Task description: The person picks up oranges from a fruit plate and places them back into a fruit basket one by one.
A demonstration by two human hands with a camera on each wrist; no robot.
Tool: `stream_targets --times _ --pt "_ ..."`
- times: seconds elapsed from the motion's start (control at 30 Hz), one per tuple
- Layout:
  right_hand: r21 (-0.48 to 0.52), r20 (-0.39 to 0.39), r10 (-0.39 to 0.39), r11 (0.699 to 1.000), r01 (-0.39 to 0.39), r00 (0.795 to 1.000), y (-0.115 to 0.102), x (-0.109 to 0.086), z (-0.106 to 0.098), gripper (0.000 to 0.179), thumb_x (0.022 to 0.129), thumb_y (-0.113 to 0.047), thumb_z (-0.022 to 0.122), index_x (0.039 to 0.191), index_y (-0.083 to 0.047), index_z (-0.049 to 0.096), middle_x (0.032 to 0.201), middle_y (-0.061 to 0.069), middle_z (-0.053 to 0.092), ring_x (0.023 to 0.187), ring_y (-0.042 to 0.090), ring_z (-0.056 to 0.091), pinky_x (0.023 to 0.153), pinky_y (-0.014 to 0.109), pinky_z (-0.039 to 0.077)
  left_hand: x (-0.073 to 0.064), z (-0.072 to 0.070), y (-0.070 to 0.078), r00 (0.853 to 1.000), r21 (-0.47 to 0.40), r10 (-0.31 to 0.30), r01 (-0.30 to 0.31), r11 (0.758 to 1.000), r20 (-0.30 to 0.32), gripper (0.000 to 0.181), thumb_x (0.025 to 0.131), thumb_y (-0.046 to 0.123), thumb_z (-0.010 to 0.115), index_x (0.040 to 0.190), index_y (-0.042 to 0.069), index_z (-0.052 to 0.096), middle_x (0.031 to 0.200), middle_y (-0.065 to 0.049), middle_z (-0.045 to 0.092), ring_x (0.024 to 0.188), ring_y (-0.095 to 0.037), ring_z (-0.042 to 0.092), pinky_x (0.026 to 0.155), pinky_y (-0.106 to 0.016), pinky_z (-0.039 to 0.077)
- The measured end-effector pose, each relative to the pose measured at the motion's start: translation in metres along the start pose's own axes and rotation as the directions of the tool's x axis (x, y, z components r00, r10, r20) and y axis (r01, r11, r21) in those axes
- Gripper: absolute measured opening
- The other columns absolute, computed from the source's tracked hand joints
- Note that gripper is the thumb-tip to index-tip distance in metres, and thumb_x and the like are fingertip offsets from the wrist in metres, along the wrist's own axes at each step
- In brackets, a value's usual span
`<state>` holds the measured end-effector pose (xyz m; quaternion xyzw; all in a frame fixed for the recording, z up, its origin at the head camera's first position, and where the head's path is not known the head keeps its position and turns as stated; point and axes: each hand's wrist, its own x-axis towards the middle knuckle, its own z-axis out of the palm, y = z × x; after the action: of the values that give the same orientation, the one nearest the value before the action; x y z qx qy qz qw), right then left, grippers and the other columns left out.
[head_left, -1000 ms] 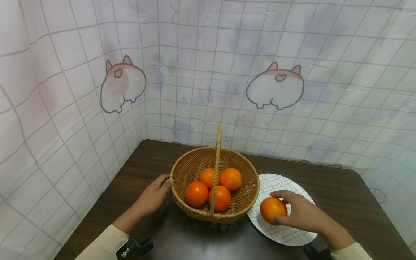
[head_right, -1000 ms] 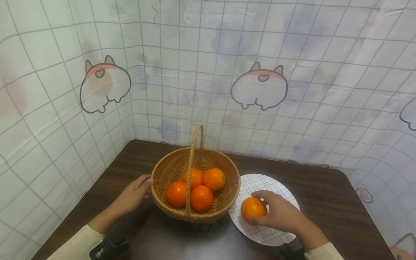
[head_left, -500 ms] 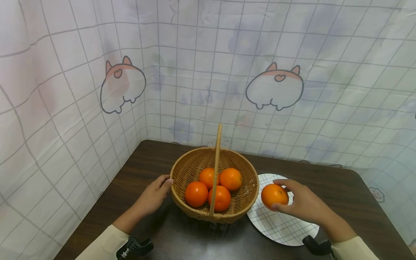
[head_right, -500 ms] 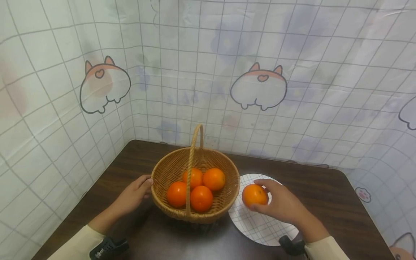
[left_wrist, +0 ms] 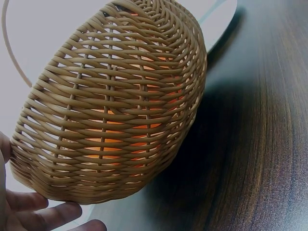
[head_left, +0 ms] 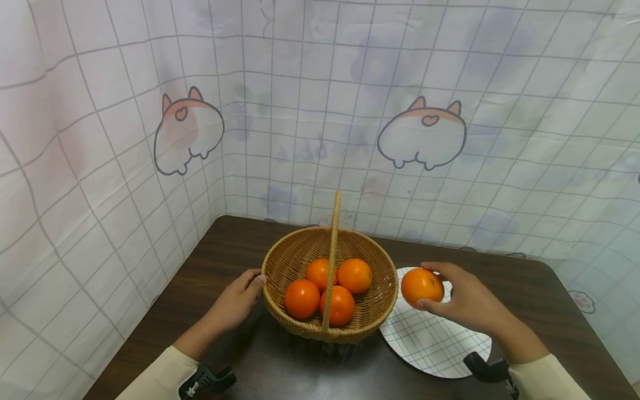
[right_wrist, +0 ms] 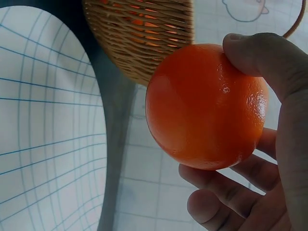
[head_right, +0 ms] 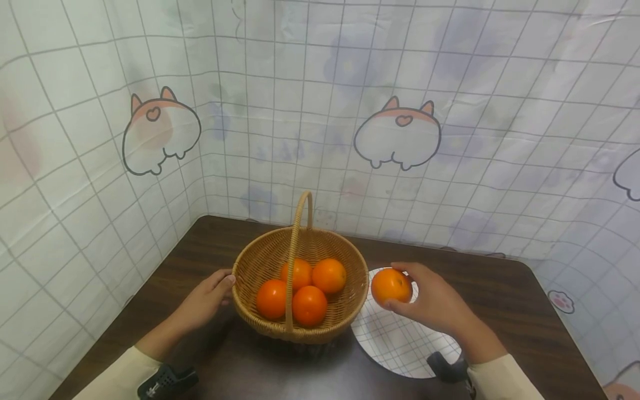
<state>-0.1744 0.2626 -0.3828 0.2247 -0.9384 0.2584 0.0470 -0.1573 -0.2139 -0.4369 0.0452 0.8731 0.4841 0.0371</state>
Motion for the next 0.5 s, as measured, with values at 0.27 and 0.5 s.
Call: stream_targets --times 0.27,0.5 --pt "0.017 -0.009 -0.032 0.999 0.032 0.999 -0.007 0.005 -0.005 0.079 0.082 -0.052 0.085 0.142 -0.008 0.057 0.132 0.010 0.063 0.094 0.018 0.059 0.072 0.035 0.051 0.000 0.000 0.000 1.000 -0.002 0.000 0.000 1.000 0.003 0.059 0.111 0.046 0.040 0.150 0.003 0.046 0.132 -0.018 0.061 0.113 -0.036 0.064 0.090 -0.049 0.055" --pt "0.039 -0.013 -0.052 0.998 0.053 0.999 -0.012 0.010 -0.009 0.080 0.083 -0.052 0.084 0.143 -0.007 0.056 0.135 0.013 0.062 0.106 0.029 0.064 0.083 0.052 0.056 0.000 0.000 0.001 1.000 0.006 -0.007 0.007 1.000 -0.002 0.058 0.111 0.046 0.040 0.150 0.003 0.046 0.127 -0.016 0.062 0.110 -0.036 0.064 0.088 -0.048 0.055"
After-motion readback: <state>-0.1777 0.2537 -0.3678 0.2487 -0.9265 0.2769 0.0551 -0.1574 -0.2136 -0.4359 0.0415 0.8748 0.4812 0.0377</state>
